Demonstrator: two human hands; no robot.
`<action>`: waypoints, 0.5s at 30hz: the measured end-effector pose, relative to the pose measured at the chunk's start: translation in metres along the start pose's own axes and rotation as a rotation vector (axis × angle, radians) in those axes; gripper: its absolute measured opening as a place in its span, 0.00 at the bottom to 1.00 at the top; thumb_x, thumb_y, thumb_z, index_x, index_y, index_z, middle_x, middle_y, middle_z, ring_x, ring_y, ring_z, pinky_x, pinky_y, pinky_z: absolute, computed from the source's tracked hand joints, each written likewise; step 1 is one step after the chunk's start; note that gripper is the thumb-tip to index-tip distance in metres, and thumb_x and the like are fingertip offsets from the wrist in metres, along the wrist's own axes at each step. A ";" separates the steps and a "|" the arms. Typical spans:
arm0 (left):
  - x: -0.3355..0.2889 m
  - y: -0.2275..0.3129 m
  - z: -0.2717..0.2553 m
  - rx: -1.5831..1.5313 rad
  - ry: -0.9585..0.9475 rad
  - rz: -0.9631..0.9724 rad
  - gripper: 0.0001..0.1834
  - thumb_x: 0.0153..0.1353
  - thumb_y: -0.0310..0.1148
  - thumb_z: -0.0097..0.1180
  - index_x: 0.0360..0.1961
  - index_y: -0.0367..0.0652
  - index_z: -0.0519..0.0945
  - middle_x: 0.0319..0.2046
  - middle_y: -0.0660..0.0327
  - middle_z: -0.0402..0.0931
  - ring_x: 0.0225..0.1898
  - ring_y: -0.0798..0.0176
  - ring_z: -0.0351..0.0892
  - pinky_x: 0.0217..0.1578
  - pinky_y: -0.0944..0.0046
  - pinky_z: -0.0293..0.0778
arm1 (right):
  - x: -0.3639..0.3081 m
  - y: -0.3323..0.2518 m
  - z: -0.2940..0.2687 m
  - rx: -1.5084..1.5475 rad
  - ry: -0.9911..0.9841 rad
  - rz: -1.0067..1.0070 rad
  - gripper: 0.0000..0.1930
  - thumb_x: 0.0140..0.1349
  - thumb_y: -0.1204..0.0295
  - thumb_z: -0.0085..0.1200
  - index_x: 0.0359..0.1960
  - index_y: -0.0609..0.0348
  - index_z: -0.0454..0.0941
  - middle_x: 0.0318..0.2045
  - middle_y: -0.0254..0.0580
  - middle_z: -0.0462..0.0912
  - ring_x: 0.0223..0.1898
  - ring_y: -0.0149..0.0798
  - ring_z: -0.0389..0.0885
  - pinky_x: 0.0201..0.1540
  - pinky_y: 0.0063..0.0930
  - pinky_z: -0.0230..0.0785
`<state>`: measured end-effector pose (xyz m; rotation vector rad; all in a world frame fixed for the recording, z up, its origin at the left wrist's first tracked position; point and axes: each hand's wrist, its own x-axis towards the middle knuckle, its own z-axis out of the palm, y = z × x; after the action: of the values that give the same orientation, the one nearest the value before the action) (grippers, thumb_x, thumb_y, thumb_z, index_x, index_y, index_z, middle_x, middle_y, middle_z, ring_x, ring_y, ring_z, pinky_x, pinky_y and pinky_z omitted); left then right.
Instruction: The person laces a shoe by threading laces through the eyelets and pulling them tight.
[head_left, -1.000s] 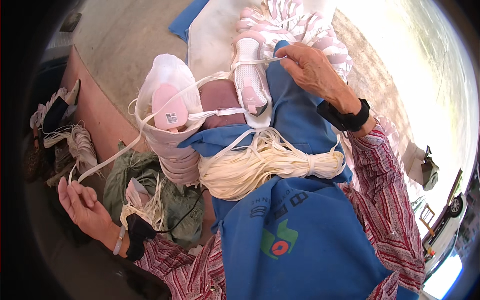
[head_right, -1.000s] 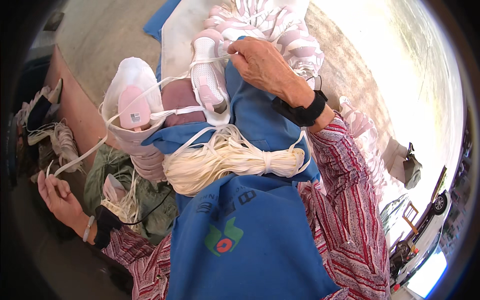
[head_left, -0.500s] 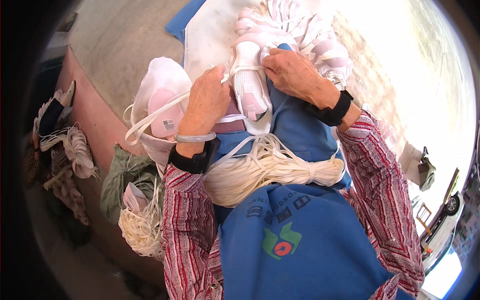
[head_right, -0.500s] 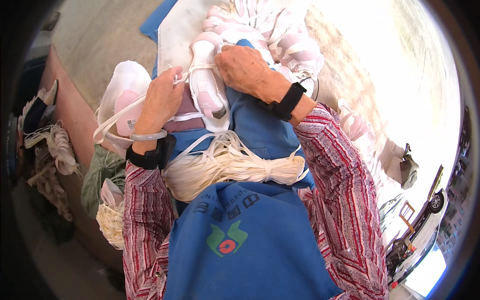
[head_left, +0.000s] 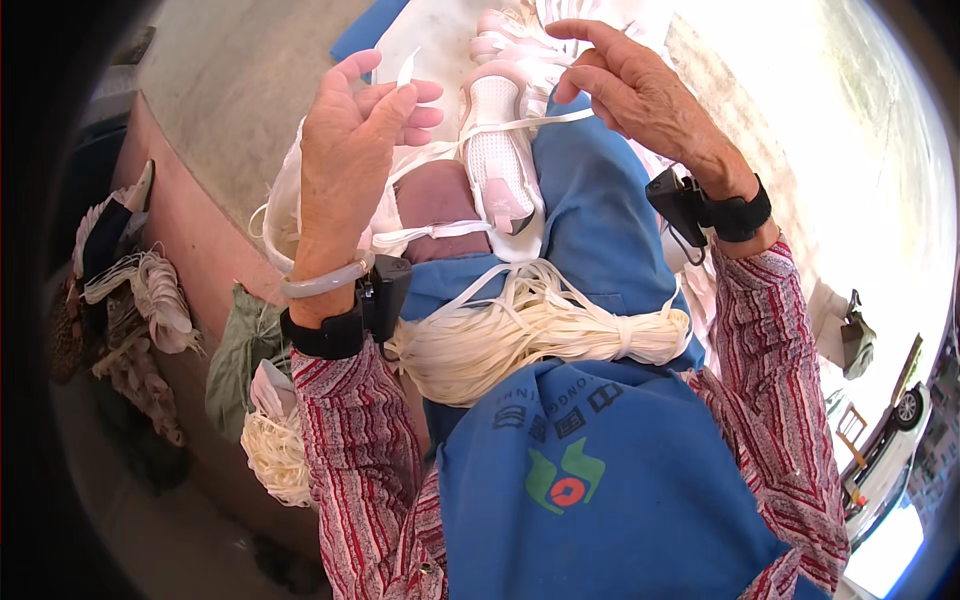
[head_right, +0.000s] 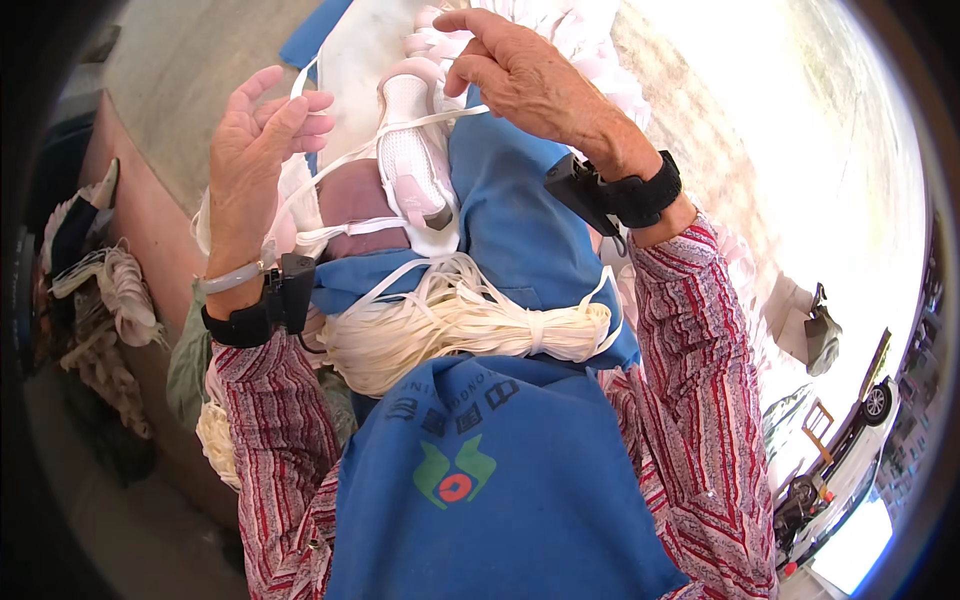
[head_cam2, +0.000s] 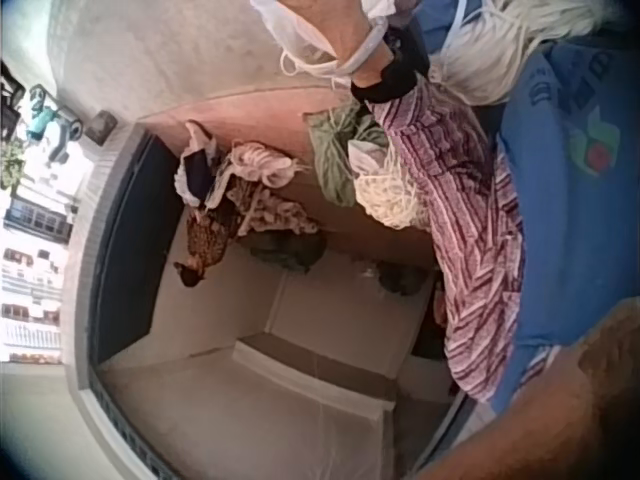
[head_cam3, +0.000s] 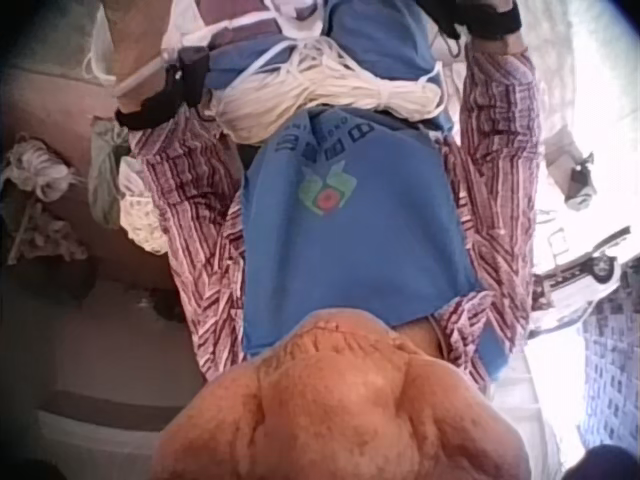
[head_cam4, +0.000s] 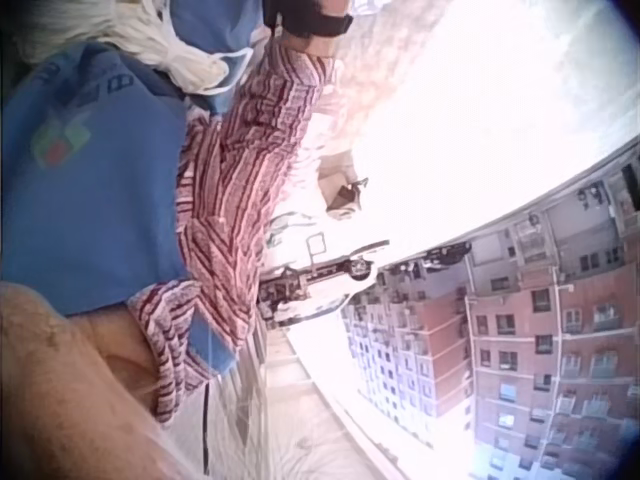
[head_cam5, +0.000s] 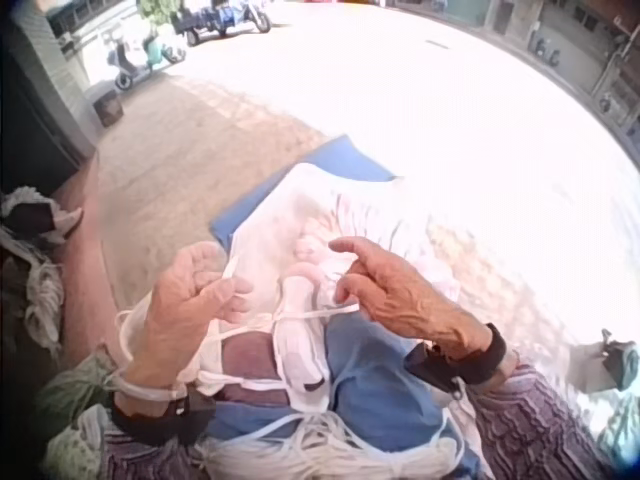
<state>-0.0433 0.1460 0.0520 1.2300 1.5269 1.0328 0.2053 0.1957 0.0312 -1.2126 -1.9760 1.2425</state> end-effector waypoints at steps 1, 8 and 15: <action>-0.005 0.009 0.003 -0.196 -0.024 -0.018 0.16 0.67 0.31 0.52 0.50 0.30 0.74 0.38 0.53 0.82 0.37 0.66 0.82 0.38 0.69 0.78 | 0.000 -0.011 -0.003 0.074 -0.034 0.013 0.14 0.70 0.69 0.43 0.51 0.61 0.75 0.32 0.32 0.83 0.25 0.19 0.74 0.27 0.14 0.69; -0.033 -0.002 0.030 -0.585 -0.176 -0.211 0.15 0.68 0.35 0.52 0.47 0.32 0.77 0.35 0.57 0.80 0.33 0.69 0.80 0.36 0.70 0.78 | -0.013 -0.027 0.032 0.411 0.062 -0.031 0.11 0.65 0.69 0.54 0.41 0.65 0.79 0.30 0.33 0.82 0.29 0.21 0.77 0.33 0.17 0.71; -0.041 0.003 0.041 -0.597 -0.164 -0.196 0.14 0.68 0.36 0.54 0.45 0.35 0.78 0.25 0.65 0.76 0.23 0.75 0.73 0.25 0.75 0.72 | -0.021 -0.036 0.045 0.676 0.097 0.102 0.12 0.64 0.69 0.57 0.44 0.64 0.80 0.34 0.31 0.81 0.33 0.24 0.74 0.39 0.18 0.68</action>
<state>0.0018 0.1091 0.0503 0.7105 1.0727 1.1161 0.1656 0.1513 0.0436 -0.9971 -1.2617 1.6777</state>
